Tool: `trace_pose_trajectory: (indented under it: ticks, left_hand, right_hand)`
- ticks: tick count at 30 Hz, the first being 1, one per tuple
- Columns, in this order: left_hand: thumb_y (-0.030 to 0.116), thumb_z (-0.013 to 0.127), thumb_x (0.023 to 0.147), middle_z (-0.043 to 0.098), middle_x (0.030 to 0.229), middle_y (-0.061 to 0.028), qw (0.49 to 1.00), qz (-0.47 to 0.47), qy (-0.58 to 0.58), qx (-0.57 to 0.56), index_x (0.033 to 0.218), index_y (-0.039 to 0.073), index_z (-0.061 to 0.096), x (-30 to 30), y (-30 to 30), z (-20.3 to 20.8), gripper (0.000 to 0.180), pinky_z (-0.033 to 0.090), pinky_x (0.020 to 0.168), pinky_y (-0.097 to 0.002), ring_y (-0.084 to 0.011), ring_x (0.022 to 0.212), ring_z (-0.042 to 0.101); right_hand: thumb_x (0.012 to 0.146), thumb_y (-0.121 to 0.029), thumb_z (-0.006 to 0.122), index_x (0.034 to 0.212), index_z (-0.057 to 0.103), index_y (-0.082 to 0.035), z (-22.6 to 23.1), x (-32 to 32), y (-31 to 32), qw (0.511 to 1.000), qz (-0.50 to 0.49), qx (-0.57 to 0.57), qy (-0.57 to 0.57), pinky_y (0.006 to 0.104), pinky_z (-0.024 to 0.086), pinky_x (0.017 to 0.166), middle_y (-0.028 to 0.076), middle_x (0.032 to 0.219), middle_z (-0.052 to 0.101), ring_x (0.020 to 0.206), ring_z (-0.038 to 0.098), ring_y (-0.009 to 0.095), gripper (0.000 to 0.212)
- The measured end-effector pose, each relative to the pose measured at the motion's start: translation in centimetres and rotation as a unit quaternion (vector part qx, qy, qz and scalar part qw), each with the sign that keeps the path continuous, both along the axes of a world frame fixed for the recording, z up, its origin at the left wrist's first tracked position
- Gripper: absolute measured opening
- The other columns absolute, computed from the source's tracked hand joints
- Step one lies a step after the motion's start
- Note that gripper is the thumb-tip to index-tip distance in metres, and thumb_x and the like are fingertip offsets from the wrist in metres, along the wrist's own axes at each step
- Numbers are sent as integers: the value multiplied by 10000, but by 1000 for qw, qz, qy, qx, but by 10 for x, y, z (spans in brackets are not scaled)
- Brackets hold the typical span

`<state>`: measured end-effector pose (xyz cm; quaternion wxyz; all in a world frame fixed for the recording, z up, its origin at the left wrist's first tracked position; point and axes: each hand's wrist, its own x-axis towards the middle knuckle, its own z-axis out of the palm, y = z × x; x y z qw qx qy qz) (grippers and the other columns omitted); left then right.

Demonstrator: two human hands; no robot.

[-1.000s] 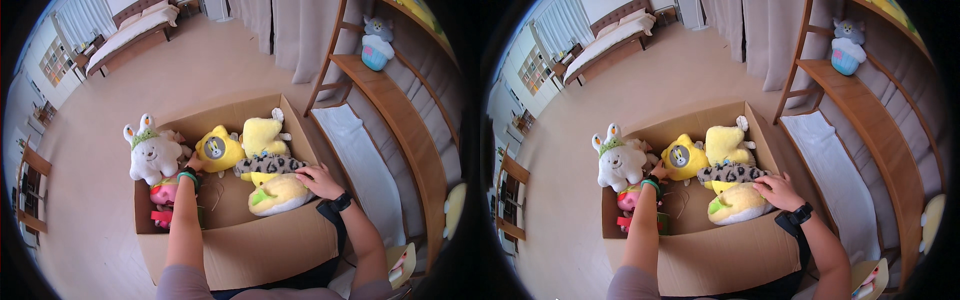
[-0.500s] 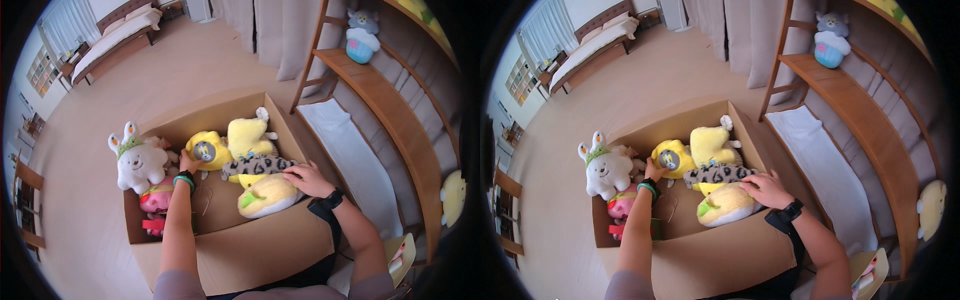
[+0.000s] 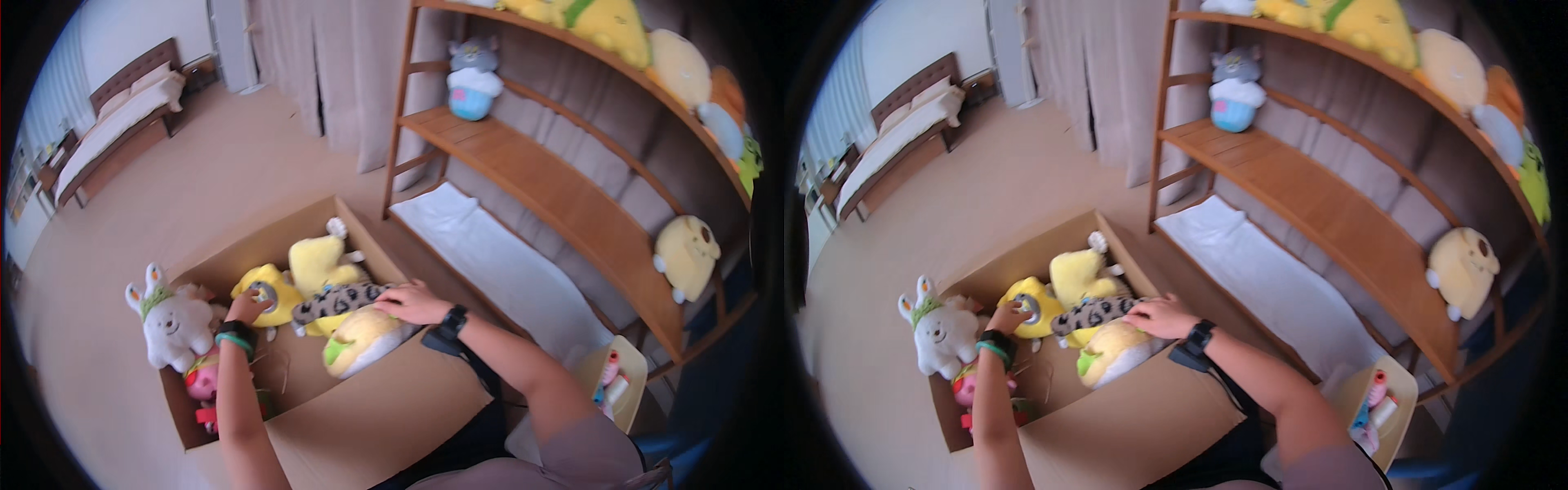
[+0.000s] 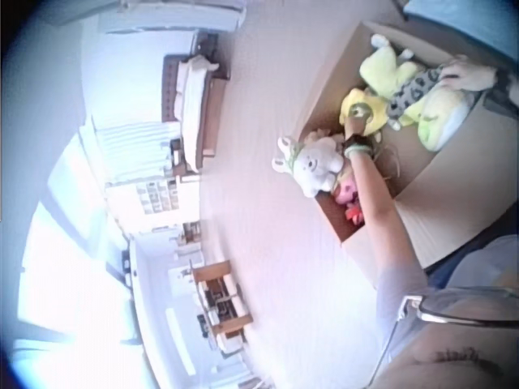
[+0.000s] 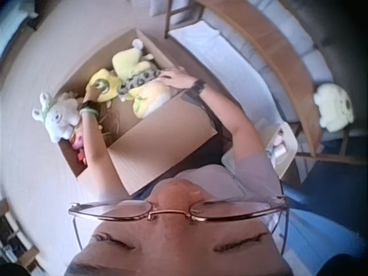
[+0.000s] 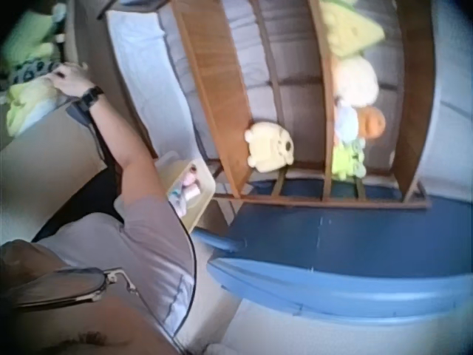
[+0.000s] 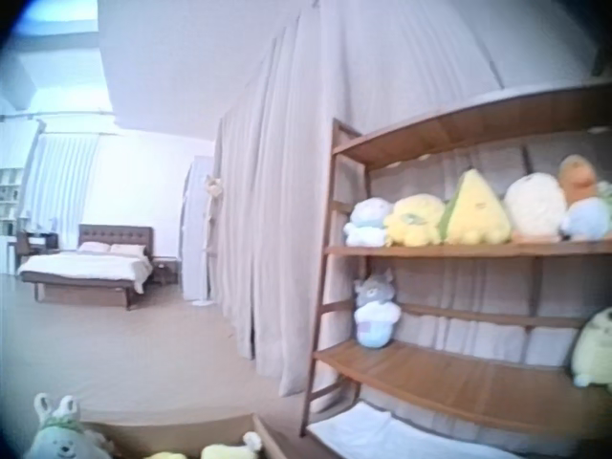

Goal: Packing plush toys from a shelf into a cardboard box.

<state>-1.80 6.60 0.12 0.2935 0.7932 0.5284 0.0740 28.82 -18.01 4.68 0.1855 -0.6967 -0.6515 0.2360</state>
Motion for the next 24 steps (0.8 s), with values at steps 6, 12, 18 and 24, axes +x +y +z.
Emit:
trace_pose_trajectory:
  ticks: [6,12,18,24]
  left_hand:
    - [248,658,775,617,824,-111,952,47,-296,-63,1130,-57,490,36,-49,35,496,449,550,-237,-131,668,585]
    - [209,672,752,615,783,-97,960,77,-263,-60,1104,-41,509,31,-72,-2,462,454,548,-243,-134,651,590]
    - [202,674,740,627,779,-117,968,30,-246,-40,1093,-37,520,35,-71,-8,454,475,626,-281,-168,683,603]
    - [210,674,738,643,814,-132,973,-3,-230,-20,1082,-35,537,38,-83,-1,444,479,656,-287,-189,726,619]
  right_hand:
    - [865,-429,468,1031,596,-149,0,3,-6,1000,-7,0,28,421,282,947,-1,956,634,996,545,171,350]
    - [821,-204,614,1079,541,-1,8,32,-34,955,-50,68,285,266,463,763,93,955,621,869,580,123,337]
    - [821,-173,607,1045,566,-30,127,146,-134,956,-186,218,59,253,470,743,55,907,608,832,576,123,269]
    - [780,-212,625,963,585,-35,253,243,-262,784,-437,354,-264,308,471,731,112,827,623,792,602,211,258]
